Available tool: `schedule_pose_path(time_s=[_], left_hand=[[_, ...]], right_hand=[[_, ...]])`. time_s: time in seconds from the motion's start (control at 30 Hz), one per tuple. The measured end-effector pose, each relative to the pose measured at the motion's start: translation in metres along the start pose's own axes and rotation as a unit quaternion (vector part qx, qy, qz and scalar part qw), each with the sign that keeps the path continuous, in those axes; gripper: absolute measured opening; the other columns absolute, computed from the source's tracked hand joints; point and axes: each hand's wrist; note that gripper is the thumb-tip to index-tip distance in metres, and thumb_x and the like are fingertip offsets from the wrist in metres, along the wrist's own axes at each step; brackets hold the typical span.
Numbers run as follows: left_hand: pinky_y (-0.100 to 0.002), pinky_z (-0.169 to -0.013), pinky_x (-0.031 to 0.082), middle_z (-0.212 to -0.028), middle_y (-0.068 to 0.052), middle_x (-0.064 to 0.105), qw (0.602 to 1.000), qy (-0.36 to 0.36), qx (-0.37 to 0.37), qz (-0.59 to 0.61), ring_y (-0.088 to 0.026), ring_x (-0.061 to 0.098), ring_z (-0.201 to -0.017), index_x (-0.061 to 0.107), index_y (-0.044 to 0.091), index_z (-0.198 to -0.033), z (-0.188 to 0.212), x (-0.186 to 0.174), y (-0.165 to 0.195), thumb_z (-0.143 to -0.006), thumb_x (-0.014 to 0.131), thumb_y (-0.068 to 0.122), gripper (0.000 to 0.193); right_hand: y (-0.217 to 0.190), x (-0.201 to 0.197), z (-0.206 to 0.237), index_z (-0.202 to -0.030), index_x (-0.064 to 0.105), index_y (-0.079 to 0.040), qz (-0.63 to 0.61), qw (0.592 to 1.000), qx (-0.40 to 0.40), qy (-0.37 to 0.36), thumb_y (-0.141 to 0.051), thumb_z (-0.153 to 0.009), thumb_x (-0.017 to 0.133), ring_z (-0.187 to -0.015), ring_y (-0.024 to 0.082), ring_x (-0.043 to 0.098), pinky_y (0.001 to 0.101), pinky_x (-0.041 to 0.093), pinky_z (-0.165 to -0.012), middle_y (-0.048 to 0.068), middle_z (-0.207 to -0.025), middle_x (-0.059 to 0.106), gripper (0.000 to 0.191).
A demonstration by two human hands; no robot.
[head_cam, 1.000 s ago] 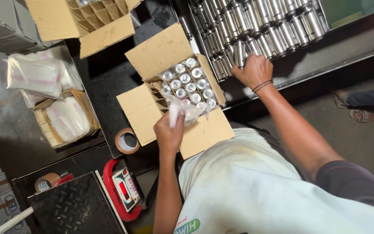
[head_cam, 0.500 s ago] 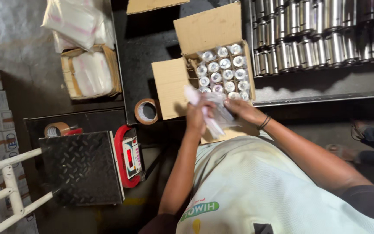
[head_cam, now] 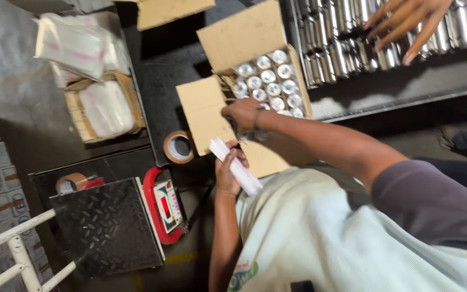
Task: The person packs cylindrical metal parts into plastic bags and places them into a cardboard box. They then seal the box with packing tape and move it to the floor. The process repeats with another box.
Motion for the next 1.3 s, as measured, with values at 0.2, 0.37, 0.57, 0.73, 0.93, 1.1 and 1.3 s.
schedule_pose_path(time_s=[0.2,0.37,0.57,0.73,0.93,1.1,1.3], left_hand=[[-0.045,-0.086,0.057,-0.115,-0.025,0.069,0.986,0.018,0.109,-0.122,-0.03,0.07,-0.097,0.053,-0.009,-0.132,-0.02,0.011,0.012,-0.096,0.067,0.007,0.042],[-0.032,-0.094,0.062,-0.126,-0.01,0.071,0.998,-0.007,0.014,0.06,-0.018,0.074,-0.11,0.055,0.001,-0.137,-0.047,0.036,-0.006,-0.096,0.059,0.012,0.042],[-0.034,-0.064,0.048,-0.115,-0.025,0.073,0.978,-0.1,0.025,-0.18,-0.023,0.056,-0.076,0.056,-0.011,-0.132,-0.063,0.093,0.014,-0.106,0.063,0.006,0.032],[-0.028,-0.071,0.062,-0.105,-0.012,0.073,0.995,-0.008,-0.063,-0.08,-0.016,0.074,-0.079,0.056,0.005,-0.119,-0.059,0.132,0.006,-0.095,0.059,0.016,0.027],[-0.03,-0.043,0.043,-0.075,-0.009,0.065,0.932,-0.084,0.009,-0.352,-0.017,0.055,-0.052,0.068,-0.007,-0.105,-0.072,0.124,0.012,-0.101,0.074,0.021,0.028],[-0.029,-0.048,0.047,-0.073,-0.004,0.07,0.779,-0.093,0.273,-0.557,-0.012,0.062,-0.055,0.077,0.007,-0.102,-0.058,0.142,0.004,-0.087,0.077,0.015,0.017],[-0.037,-0.055,0.055,-0.072,-0.015,0.073,0.672,-0.004,0.357,-0.649,-0.02,0.07,-0.059,0.079,0.002,-0.092,-0.021,0.166,0.04,-0.085,0.078,0.016,0.016]], right_hand=[[-0.03,-0.001,0.064,-0.104,0.063,-0.01,-0.335,0.921,-0.092,0.177,-0.027,-0.085,0.075,-0.08,0.027,0.076,0.0376,0.058,-0.069,0.008,-0.089,0.073,0.029],[-0.019,-0.003,0.131,-0.107,0.069,-0.01,-0.19,0.928,-0.001,0.321,-0.029,-0.097,0.073,-0.074,0.028,0.071,0.0405,0.053,-0.065,0.013,-0.096,0.073,0.021],[0.023,-0.009,0.164,-0.099,0.07,-0.002,-0.314,0.909,0.014,0.275,-0.025,-0.094,0.075,-0.065,0.033,0.06,0.0422,0.047,-0.059,0.018,-0.081,0.065,0.024],[0.023,-0.005,0.181,-0.102,0.072,-0.002,-0.18,0.899,0.042,0.397,-0.024,-0.095,0.071,-0.071,0.027,0.069,0.0387,0.053,-0.065,0.016,-0.081,0.071,0.023],[0.039,-0.028,0.198,-0.108,0.066,-0.006,-0.213,0.945,0.146,0.201,-0.026,-0.097,0.072,-0.083,0.02,0.06,0.0358,0.05,-0.077,0.007,-0.092,0.064,0.024],[0.025,-0.042,0.214,-0.13,0.056,-0.01,-0.451,0.875,-0.028,0.174,-0.021,-0.085,0.077,-0.095,0.016,0.058,0.0326,0.049,-0.088,0.001,-0.102,0.063,0.051],[0.076,-0.048,0.252,-0.119,0.063,0.005,0.125,0.853,0.262,0.433,-0.011,-0.07,0.082,-0.101,0.038,0.058,0.0496,0.049,-0.087,0.021,-0.11,0.061,0.054]])
Point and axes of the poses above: each hand's wrist, its own z-axis away from the middle knuckle, its own x-axis out of the palm, y = z × x
